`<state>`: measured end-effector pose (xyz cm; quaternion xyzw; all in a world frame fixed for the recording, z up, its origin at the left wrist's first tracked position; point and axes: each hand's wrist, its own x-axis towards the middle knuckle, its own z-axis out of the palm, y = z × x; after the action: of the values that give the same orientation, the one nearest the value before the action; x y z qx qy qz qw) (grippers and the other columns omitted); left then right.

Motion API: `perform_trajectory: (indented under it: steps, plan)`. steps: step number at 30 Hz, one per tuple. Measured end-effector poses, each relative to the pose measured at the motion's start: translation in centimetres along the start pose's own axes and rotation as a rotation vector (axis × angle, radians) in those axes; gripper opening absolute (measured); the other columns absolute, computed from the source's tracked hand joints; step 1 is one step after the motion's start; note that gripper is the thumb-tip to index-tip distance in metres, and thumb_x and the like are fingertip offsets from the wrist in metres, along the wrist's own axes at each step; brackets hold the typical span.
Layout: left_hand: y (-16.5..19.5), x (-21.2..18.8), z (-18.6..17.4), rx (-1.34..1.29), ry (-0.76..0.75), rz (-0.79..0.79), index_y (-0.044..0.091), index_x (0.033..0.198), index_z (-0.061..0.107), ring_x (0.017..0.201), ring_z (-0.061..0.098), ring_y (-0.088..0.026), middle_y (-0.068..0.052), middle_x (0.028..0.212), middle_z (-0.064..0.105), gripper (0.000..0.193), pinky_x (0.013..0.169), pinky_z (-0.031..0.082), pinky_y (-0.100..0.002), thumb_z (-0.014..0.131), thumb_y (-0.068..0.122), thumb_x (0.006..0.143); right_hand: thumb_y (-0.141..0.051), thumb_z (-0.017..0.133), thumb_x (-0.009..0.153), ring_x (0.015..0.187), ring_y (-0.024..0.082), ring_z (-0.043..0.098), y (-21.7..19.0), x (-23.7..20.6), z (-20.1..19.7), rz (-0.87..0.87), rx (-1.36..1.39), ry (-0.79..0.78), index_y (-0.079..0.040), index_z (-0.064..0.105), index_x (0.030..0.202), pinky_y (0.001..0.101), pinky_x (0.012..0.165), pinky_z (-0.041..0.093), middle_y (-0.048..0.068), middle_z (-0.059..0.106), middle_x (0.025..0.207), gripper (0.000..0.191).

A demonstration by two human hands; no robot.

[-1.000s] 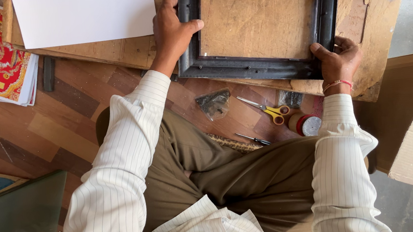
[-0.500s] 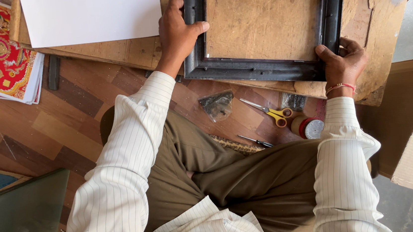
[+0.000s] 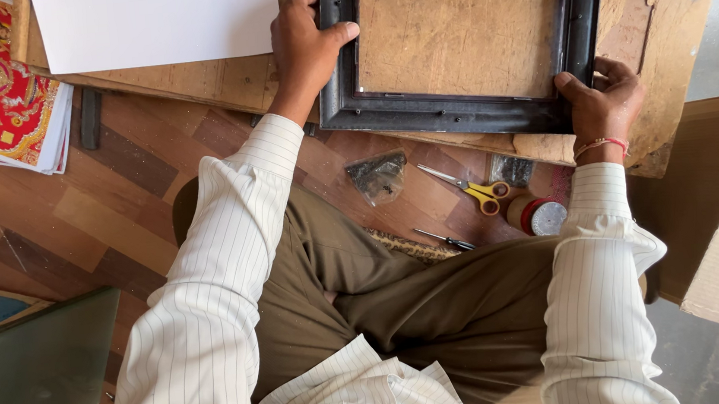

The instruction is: The person places a white sheet into a black frame, then positions a cardboard backing over it. Using a screwdriver, they secure the backing to the frame by tightening screws at multiple points.

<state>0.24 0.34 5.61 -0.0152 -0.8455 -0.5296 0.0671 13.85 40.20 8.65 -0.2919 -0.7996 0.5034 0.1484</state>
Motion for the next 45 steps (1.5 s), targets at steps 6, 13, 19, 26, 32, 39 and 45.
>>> perform_trajectory:
  steps: [6, 13, 19, 26, 32, 39, 45]
  plan:
    - [-0.9, 0.2, 0.6, 0.011, 0.051, 0.028, 0.001, 0.112, 0.063, 0.074, 0.072, -0.015, -0.006, 0.085, 0.073, 0.058, 0.067, 0.059, -0.031, 0.097, 0.020, 0.068, -0.002, 0.092, 0.078, 0.089, 0.017, 0.074, 0.7, 0.3, 0.2, -0.022, 0.030, 0.014, 0.010, 0.062, 0.126, 0.0265, 0.077, 0.063, 0.014, 0.073, 0.107, 0.058]
    - [-1.6, 0.3, 0.2, 0.032, 0.094, 0.218, -0.001, 0.107, 0.068, 0.078, 0.073, -0.020, -0.010, 0.090, 0.075, 0.054, 0.073, 0.059, -0.034, 0.102, 0.015, 0.068, -0.007, 0.094, 0.075, 0.089, 0.018, 0.074, 2.4, 1.0, 0.3, -0.031, -0.001, 0.042, 0.009, 0.064, 0.126, 0.0291, 0.077, 0.062, 0.015, 0.074, 0.107, 0.061]
    - [0.1, 0.1, -0.4, -0.015, 0.024, 0.104, 0.002, 0.101, 0.068, 0.068, 0.073, -0.014, -0.004, 0.079, 0.076, 0.040, 0.066, 0.059, -0.030, 0.097, 0.010, 0.074, -0.008, 0.096, 0.075, 0.089, 0.018, 0.073, 2.4, 1.0, 0.3, -0.123, -0.078, 0.071, 0.010, 0.068, 0.122, 0.0277, 0.077, 0.061, 0.015, 0.074, 0.105, 0.058]
    - [0.5, 0.0, -0.7, -0.007, 0.003, 0.093, 0.003, 0.100, 0.068, 0.067, 0.073, -0.014, -0.004, 0.077, 0.075, 0.038, 0.064, 0.060, -0.030, 0.096, 0.008, 0.074, -0.006, 0.091, 0.075, 0.084, 0.015, 0.075, 1.4, 0.2, 0.3, -0.024, 0.008, 0.057, 0.007, 0.066, 0.123, 0.0266, 0.074, 0.062, 0.012, 0.076, 0.101, 0.056]
    - [-0.6, 0.2, -0.1, -0.015, 0.065, 0.187, 0.003, 0.106, 0.066, 0.078, 0.074, -0.018, -0.007, 0.089, 0.075, 0.047, 0.072, 0.061, -0.033, 0.098, 0.014, 0.073, -0.004, 0.092, 0.076, 0.086, 0.015, 0.074, 1.3, 1.0, 0.2, -0.024, 0.018, 0.019, 0.008, 0.065, 0.123, 0.0269, 0.074, 0.062, 0.012, 0.076, 0.103, 0.055]
    - [-0.2, 0.0, -0.1, -0.026, 0.022, 0.059, 0.005, 0.102, 0.066, 0.079, 0.075, -0.021, -0.005, 0.089, 0.075, 0.045, 0.074, 0.060, -0.032, 0.096, 0.020, 0.072, -0.003, 0.093, 0.077, 0.085, 0.016, 0.073, 0.9, 0.5, 0.0, -0.017, 0.023, -0.015, 0.009, 0.065, 0.125, 0.0268, 0.074, 0.062, 0.012, 0.074, 0.103, 0.056]
    - [-0.2, 0.0, 0.0, -0.064, 0.105, 0.282, 0.005, 0.097, 0.070, 0.085, 0.077, -0.024, -0.008, 0.094, 0.079, 0.039, 0.078, 0.059, -0.038, 0.095, 0.018, 0.070, -0.001, 0.095, 0.077, 0.085, 0.014, 0.073, 1.3, 0.6, 0.1, -0.066, 0.045, 0.021, 0.010, 0.065, 0.123, 0.0271, 0.075, 0.063, 0.010, 0.073, 0.103, 0.055]
